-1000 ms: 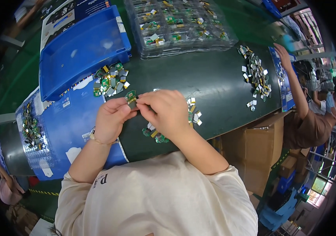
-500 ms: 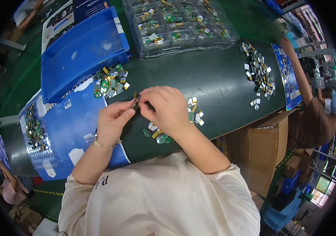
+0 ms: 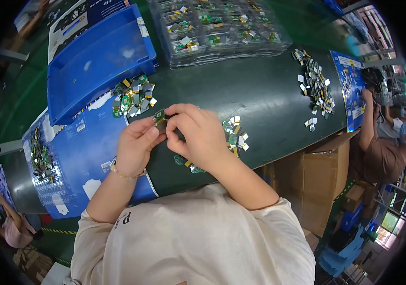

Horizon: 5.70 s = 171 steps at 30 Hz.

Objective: Assembling small white parts onto green circuit boards at a manufacturing workbench.

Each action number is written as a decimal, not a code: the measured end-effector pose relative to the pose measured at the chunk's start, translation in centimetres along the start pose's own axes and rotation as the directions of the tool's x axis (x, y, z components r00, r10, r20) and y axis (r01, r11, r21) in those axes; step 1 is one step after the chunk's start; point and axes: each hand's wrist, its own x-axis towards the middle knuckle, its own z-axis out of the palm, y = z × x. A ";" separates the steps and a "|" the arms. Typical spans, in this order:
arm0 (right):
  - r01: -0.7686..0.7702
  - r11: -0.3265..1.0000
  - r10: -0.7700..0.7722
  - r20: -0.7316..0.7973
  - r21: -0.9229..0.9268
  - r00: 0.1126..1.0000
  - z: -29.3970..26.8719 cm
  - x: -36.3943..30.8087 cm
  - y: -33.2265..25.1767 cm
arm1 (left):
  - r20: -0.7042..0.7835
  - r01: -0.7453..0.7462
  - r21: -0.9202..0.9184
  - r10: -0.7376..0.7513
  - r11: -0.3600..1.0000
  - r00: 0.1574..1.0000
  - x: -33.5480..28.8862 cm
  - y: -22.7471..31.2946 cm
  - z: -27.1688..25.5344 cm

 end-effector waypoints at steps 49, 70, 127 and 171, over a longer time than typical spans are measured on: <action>-0.118 0.948 0.237 0.409 -0.295 0.881 -6.8 -1.2 3.7 | 0.078 -0.039 -0.462 0.084 0.886 0.993 0.9 2.2 -1.5; 0.240 0.971 -0.241 -0.018 -0.009 0.970 -1.1 1.0 0.2 | 0.174 0.005 0.155 -0.032 0.988 0.984 -0.1 0.4 0.0; -0.178 0.983 0.183 0.176 -0.041 0.967 2.8 13.6 0.5 | 0.058 -0.057 0.080 0.052 0.995 0.997 0.1 1.1 -0.4; -0.525 0.815 0.340 0.530 0.247 0.777 -3.7 0.2 0.6 | 0.256 0.002 0.211 -0.057 0.978 0.965 -0.2 0.9 0.2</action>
